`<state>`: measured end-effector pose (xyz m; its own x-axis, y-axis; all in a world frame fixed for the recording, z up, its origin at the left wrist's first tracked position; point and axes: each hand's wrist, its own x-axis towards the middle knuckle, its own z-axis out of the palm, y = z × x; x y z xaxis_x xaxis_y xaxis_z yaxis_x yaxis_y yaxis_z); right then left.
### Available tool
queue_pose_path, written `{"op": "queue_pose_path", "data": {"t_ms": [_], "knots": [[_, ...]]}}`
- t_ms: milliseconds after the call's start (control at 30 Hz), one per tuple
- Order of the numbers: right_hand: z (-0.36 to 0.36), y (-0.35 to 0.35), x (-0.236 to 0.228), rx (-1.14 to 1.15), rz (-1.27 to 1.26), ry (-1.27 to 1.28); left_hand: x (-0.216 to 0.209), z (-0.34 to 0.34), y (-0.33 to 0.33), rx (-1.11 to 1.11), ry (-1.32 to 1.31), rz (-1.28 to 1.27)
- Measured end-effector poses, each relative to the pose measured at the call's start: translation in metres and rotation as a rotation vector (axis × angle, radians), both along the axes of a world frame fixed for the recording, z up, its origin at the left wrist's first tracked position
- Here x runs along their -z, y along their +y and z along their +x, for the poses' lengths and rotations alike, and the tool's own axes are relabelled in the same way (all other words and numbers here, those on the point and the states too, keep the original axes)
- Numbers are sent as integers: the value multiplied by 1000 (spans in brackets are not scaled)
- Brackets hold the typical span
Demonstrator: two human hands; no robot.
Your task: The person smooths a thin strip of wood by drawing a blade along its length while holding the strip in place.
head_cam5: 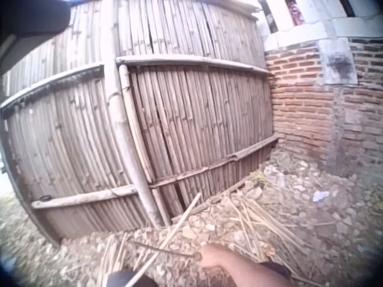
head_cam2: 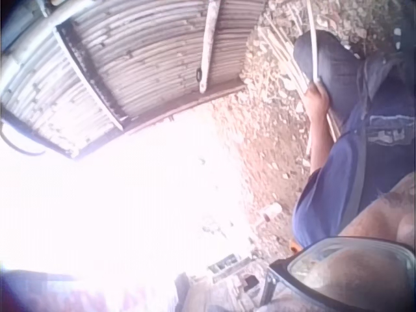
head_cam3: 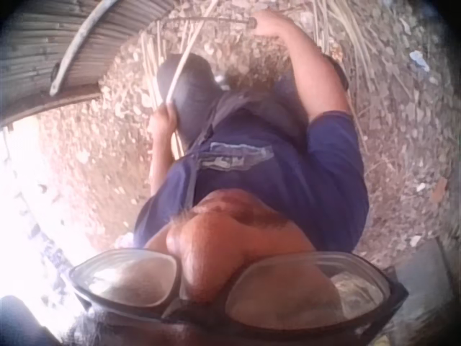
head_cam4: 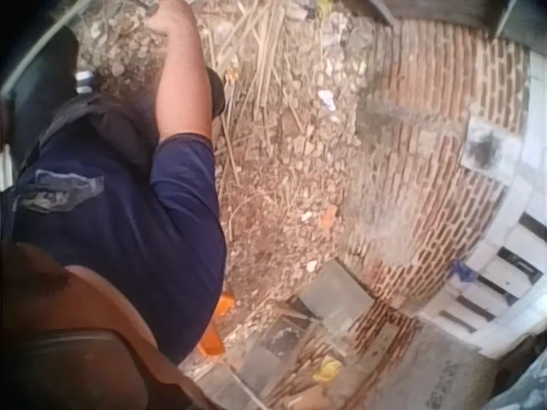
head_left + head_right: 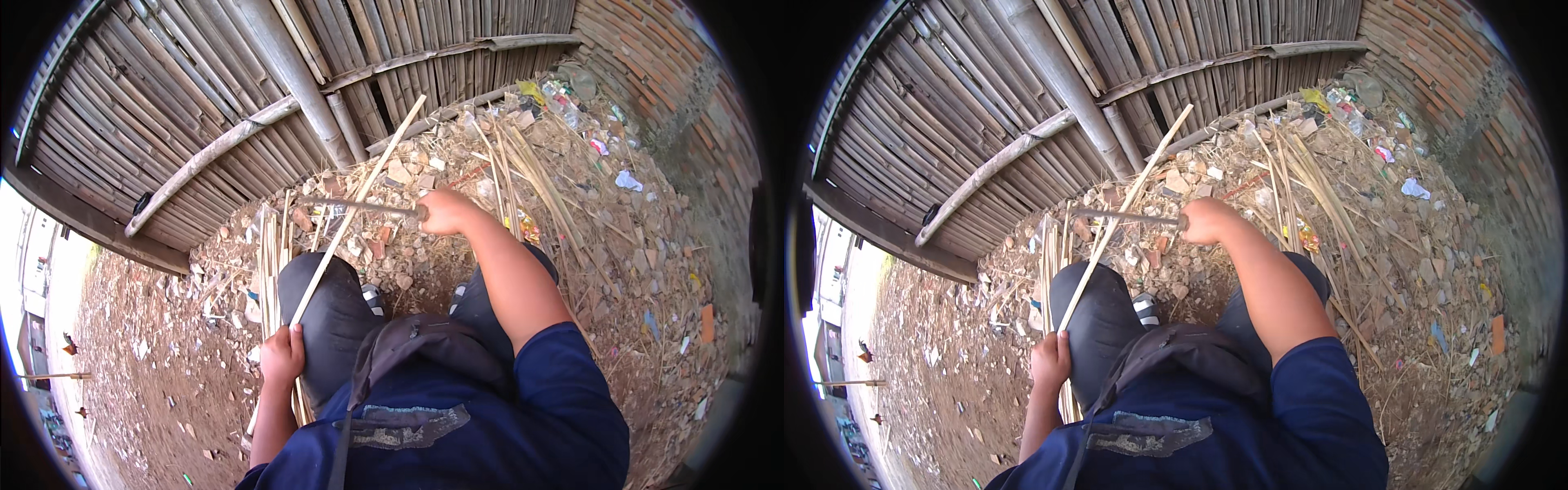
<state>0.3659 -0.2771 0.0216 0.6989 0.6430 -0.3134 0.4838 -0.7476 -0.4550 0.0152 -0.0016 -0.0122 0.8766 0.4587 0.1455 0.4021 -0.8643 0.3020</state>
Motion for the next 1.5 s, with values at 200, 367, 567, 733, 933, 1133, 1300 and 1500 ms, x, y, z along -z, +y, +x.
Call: {"op": "queue_pose_path", "data": {"t_ms": [200, 367, 567, 733, 933, 1133, 1300, 1500], "knots": [[14, -5, 18, 108, 55, -46, -4, 3, 3, 6, 1, 10], [-18, 12, -6, -21, -99, 1, -3, 2, 1, -8, 15, 20], [4, 1, 9, -54, -44, -30, 2, 2, 5, 20, -32, -26], [9, 0, 18, 102, 31, -55, -5, 2, 2, -13, -3, 14], [-26, 13, -5, 5, -57, -64, 0, 0, 4, -4, 3, 37], [-1, 4, -4, 63, -32, -45, 3, -1, 6, 3, -9, 2], [18, -4, 22, 187, 9, -82, -7, 4, 1, -14, 12, 25], [-22, 12, 1, -1, -23, -126, -5, 1, 0, -36, 28, 22]]}}
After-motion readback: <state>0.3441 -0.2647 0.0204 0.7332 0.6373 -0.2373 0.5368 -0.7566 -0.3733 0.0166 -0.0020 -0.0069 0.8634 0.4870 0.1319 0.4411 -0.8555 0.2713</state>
